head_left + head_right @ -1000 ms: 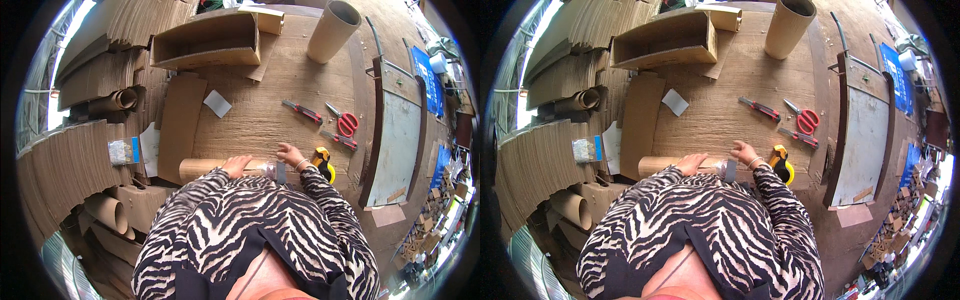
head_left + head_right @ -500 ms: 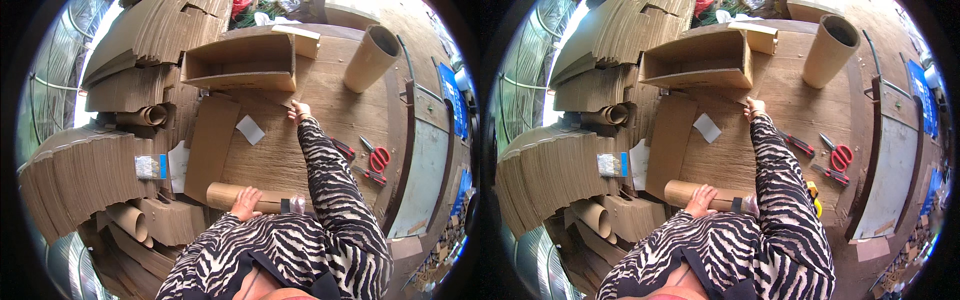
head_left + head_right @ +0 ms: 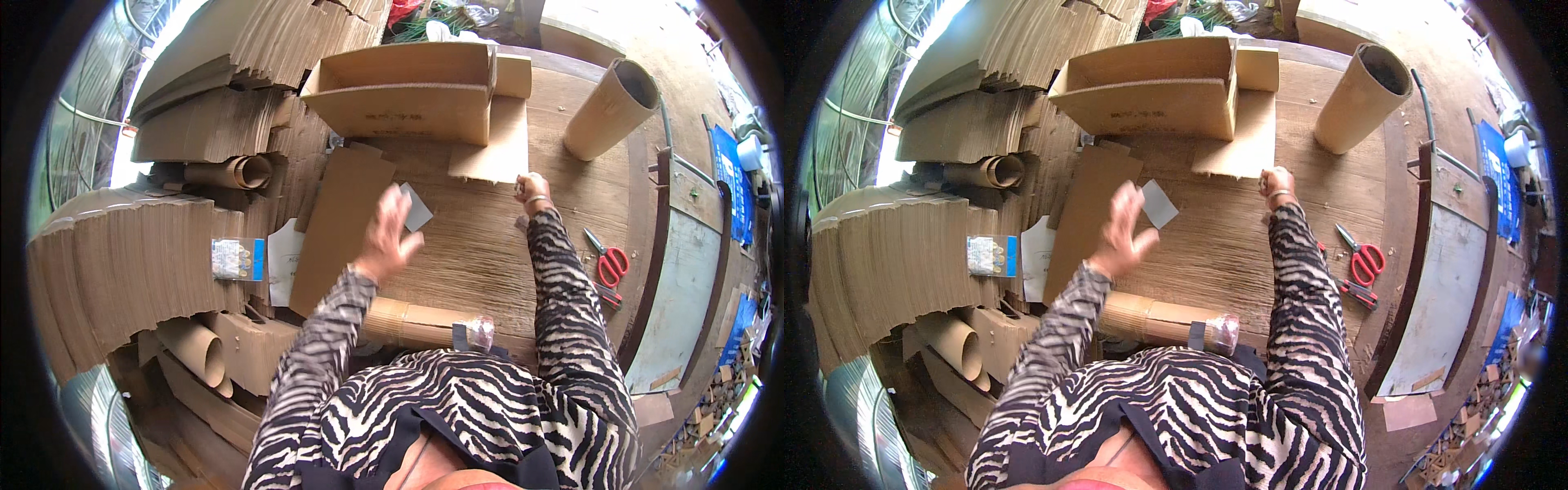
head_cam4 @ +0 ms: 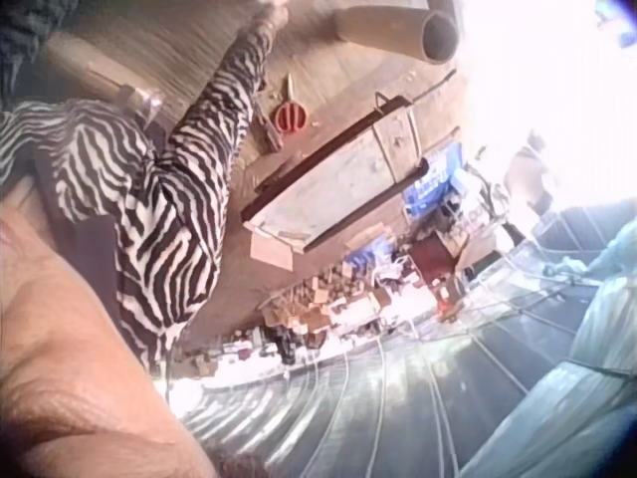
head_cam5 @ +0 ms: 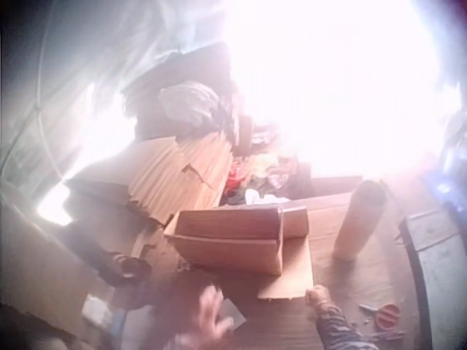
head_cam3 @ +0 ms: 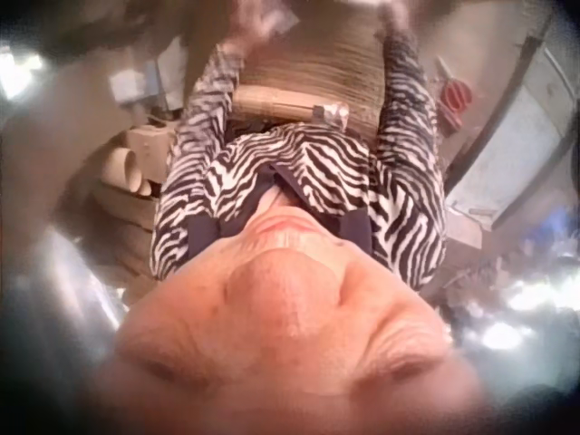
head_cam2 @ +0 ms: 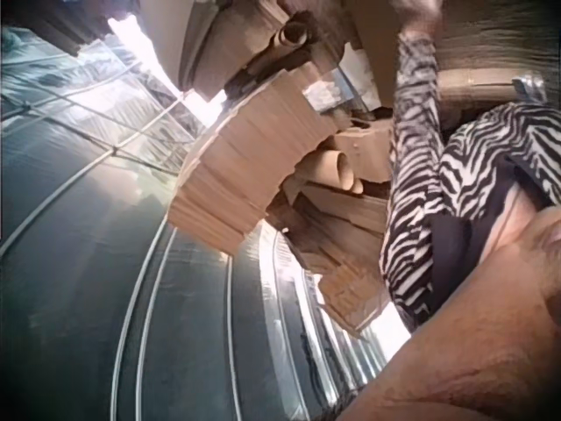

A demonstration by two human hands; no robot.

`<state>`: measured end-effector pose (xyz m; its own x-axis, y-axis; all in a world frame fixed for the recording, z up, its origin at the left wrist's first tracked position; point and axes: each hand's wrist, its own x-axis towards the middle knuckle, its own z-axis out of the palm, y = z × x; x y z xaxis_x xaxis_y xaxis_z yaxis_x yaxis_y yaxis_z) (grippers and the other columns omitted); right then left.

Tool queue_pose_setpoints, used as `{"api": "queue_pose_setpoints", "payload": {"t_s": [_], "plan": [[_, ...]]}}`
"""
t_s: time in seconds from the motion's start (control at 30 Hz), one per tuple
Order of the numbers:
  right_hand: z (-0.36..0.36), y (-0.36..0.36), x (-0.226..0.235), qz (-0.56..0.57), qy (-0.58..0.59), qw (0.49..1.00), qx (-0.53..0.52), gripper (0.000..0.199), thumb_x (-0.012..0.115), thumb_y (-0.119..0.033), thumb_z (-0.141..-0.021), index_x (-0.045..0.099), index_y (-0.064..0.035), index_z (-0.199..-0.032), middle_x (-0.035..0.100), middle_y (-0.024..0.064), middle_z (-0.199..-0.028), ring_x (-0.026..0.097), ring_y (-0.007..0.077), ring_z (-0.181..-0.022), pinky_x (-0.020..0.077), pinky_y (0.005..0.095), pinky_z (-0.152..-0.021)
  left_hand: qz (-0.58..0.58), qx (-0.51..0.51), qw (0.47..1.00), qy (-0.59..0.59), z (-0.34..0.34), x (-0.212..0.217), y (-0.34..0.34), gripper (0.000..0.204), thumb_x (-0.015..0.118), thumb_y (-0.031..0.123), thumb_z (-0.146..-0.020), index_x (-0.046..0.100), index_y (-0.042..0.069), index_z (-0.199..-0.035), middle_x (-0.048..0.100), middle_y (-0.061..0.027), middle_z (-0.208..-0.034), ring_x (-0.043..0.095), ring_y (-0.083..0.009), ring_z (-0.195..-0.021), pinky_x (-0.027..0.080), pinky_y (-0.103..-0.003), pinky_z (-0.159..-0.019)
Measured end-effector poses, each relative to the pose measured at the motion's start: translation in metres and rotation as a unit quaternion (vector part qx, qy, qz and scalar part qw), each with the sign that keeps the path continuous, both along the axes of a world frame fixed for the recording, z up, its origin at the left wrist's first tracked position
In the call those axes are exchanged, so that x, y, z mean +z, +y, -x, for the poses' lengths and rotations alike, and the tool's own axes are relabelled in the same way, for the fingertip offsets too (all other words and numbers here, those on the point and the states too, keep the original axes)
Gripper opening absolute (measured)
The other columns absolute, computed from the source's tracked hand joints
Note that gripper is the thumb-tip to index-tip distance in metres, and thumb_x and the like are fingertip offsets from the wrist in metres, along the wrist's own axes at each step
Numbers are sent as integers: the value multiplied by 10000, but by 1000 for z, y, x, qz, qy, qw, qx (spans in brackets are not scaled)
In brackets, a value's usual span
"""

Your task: The person assembles a small cardboard box by folding and taping its flaps. They then place a rolled corrugated cardboard tube into the box and tape the tube itself. The scene is a cluttered workshop with cardboard pieces and tools on a wooden table.

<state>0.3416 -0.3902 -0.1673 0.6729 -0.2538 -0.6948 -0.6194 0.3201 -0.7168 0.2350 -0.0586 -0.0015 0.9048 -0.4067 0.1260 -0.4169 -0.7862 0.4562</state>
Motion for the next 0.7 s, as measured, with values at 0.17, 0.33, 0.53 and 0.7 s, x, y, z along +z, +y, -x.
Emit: {"api": "queue_pose_setpoints", "payload": {"t_s": [0.17,0.33,0.53,0.7], "plan": [[63,-20,1,86,-16,994,70,46,629,-39,-760,583,-33,-758,549,44,-606,534,156,-481,391,318,-372,-102,-5,971,-216,-149,44,-28,928,797,317,-702,305,119,-1463,363,-146,-1412,381,-311,-1279,324,-485,-1050],[117,-34,1,70,-39,996,46,78,642,-73,-782,585,-29,-753,567,49,-600,522,137,-474,412,279,-406,-382,-66,917,94,-195,-9,-36,223,500,141,-861,676,182,-993,691,-58,-1011,651,-245,-990,512,-382,-833],[197,-29,35,0,-15,998,60,132,631,-91,-834,553,-57,-733,537,19,-582,492,123,-464,396,276,-418,-277,-2,961,-5,-229,-8,-29,207,529,196,-853,680,193,-994,686,-84,-985,650,-281,-956,527,-403,-803],[250,-6,88,-168,95,977,96,58,633,-112,-854,601,-70,-827,546,-18,-646,501,92,-525,444,241,-481,-237,5,971,-35,-271,-25,-32,234,522,242,-883,653,177,-1066,673,-104,-1050,629,-304,-1001,497,-429,-854]]}}
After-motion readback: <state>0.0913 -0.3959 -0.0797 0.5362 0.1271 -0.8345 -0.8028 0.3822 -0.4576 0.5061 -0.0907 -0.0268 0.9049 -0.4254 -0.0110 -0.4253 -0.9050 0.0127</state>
